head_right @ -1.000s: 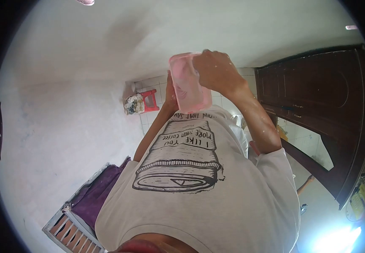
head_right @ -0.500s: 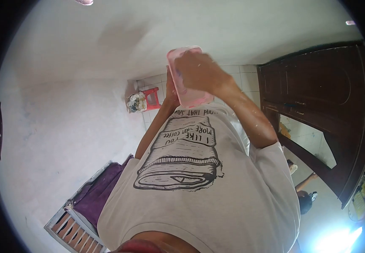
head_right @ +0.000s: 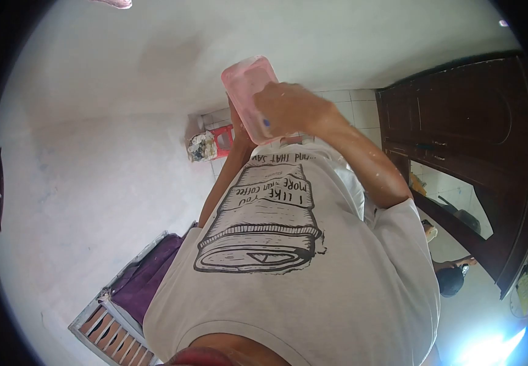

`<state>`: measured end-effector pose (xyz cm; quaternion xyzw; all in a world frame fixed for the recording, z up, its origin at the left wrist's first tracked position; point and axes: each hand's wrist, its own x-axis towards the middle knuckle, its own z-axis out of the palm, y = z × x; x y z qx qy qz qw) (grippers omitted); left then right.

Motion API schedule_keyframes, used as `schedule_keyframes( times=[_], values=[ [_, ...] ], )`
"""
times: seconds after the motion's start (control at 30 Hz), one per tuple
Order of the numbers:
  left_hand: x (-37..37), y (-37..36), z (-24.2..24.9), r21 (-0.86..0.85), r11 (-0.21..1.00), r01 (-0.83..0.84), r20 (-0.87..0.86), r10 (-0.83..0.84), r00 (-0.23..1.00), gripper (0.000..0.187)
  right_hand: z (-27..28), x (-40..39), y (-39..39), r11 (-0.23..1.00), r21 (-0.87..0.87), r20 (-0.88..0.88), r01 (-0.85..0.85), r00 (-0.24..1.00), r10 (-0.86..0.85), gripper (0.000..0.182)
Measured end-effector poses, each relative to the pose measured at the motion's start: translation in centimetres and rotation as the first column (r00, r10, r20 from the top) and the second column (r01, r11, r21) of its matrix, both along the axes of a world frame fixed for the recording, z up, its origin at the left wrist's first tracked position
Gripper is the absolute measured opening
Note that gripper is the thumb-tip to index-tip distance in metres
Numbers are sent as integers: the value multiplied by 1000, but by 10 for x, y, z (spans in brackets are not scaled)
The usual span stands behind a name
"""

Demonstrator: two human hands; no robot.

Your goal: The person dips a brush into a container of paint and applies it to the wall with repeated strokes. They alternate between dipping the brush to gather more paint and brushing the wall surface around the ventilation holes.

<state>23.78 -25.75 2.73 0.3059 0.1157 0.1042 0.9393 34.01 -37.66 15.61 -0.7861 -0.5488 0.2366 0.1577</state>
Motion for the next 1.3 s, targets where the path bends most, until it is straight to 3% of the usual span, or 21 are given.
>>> schedule_keyframes(
  times=[0.07,0.13,0.2,0.27,0.4,0.47,0.5,0.57,0.6,0.63,0.67,0.7,0.73,0.77,0.97,1.03,1.07,1.13,1.17,1.2,1.3],
  values=[
    [5,-9,15,81,994,-75,58,70,996,61,-5,11,0,999,-32,45,-44,998,45,15],
    [11,-19,32,153,976,-153,125,134,983,46,1,19,4,998,-3,192,57,980,-55,16],
    [12,-20,33,187,962,-198,166,168,972,39,0,11,11,995,84,141,58,988,-70,14],
    [12,-13,31,68,996,-64,146,54,988,38,-6,1,12,982,174,88,66,993,-82,13],
    [1,-9,28,-163,968,-189,-120,170,978,33,6,6,4,1000,-21,88,-15,996,17,14],
    [-2,3,8,278,960,32,18,-38,999,76,9,14,5,992,-122,133,-10,991,26,14],
    [-2,-2,9,275,961,35,16,-40,999,76,5,18,6,999,14,215,35,976,-38,15],
    [4,-13,18,-163,984,-68,35,75,997,48,-1,18,9,985,155,296,73,948,-117,16],
    [5,-11,16,-164,984,-65,40,73,997,48,-6,13,15,985,162,276,63,955,-107,16],
    [4,-5,10,228,972,-64,50,54,997,54,-9,9,17,984,170,256,52,962,-95,16],
    [3,-1,4,586,808,-59,53,35,998,60,-10,5,16,984,172,260,52,961,-96,16],
    [0,2,-3,588,807,-61,55,35,998,60,-10,-1,13,998,58,154,29,987,-38,16],
    [-2,3,-10,280,959,-32,45,20,999,68,-10,-3,10,999,-53,39,-7,999,10,16],
    [-3,4,-13,-62,998,-3,42,6,999,76,-9,1,6,999,-52,43,-10,999,13,16],
    [-1,-3,-21,-185,982,45,42,-38,998,76,10,19,1,986,-155,149,61,988,-38,15],
    [1,-8,-12,-141,989,36,12,-34,999,76,3,11,3,995,77,123,58,990,-67,17],
    [1,-11,-6,-96,995,24,-22,-26,999,76,6,8,3,995,79,129,61,989,-71,17],
    [-2,-6,-9,-13,1000,28,-3,-28,1000,76,13,4,1,981,-190,0,-27,1000,28,14],
    [2,-3,-16,69,997,24,18,-26,1000,76,12,9,-2,982,-186,18,-20,1000,24,14],
    [5,-5,-29,-205,978,-47,72,62,995,76,10,15,-7,991,-137,60,4,998,4,13],
    [0,-3,-30,-142,989,-33,85,45,995,75,25,31,-12,991,-102,123,83,990,-70,10]
  ],
)
